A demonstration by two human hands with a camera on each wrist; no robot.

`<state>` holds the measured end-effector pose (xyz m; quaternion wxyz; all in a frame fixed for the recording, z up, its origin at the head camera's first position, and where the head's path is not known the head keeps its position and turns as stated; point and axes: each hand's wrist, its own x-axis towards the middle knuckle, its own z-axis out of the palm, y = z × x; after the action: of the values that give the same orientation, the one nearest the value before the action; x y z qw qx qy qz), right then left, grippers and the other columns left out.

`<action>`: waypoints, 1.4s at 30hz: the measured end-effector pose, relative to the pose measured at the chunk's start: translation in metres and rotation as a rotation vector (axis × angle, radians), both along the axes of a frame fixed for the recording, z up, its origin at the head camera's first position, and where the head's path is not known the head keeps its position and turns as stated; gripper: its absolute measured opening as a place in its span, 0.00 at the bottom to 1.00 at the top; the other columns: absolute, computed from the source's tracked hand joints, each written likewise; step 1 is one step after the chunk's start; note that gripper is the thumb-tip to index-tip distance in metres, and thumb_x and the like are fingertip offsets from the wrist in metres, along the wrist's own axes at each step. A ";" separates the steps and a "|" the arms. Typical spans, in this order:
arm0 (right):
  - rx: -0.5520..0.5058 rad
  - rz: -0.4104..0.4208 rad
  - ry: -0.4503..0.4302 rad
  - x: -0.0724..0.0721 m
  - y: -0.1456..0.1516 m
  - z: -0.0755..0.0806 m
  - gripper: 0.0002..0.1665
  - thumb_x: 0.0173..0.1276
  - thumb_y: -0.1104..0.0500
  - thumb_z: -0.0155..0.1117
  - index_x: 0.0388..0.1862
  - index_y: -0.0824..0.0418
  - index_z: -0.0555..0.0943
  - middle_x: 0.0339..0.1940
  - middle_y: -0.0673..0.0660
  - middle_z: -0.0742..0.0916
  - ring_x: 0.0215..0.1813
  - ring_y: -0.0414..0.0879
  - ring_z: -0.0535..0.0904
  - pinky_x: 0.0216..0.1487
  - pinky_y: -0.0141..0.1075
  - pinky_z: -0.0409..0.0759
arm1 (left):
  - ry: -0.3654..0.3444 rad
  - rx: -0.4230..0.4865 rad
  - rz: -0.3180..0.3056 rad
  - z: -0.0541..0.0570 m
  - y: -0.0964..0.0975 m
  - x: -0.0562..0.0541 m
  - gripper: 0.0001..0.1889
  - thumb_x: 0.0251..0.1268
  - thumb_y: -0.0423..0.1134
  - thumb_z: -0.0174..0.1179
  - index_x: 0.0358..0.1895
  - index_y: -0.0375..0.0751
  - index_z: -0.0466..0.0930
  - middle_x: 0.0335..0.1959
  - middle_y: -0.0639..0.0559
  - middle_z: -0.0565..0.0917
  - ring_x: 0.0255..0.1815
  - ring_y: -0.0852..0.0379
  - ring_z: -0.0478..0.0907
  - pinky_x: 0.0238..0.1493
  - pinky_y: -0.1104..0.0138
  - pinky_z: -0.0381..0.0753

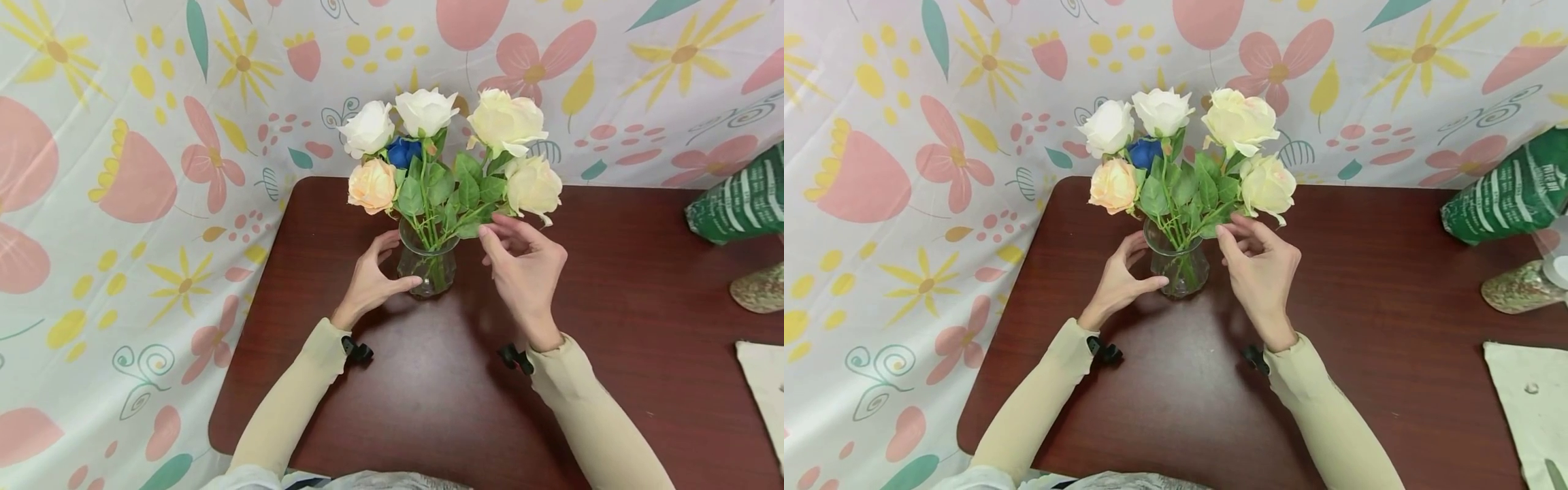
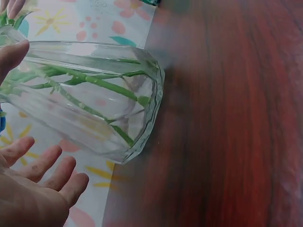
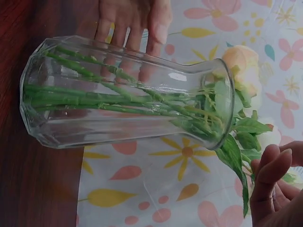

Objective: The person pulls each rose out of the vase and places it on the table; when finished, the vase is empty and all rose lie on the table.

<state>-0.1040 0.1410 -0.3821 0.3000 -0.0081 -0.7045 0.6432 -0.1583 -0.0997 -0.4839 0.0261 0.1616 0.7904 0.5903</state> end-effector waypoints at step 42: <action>-0.072 -0.106 -0.005 -0.033 -0.022 -0.009 0.11 0.67 0.69 0.76 0.48 0.68 0.88 0.26 0.32 0.90 0.11 0.33 0.75 0.16 0.28 0.77 | 0.018 -0.061 0.019 -0.002 0.017 -0.007 0.43 0.49 0.41 0.89 0.72 0.44 0.79 0.65 0.43 0.88 0.70 0.46 0.85 0.78 0.51 0.82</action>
<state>-0.1375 0.1188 -0.3908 0.3316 -0.0579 -0.6801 0.6513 -0.1657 -0.0829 -0.4859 0.0182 0.1588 0.8097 0.5646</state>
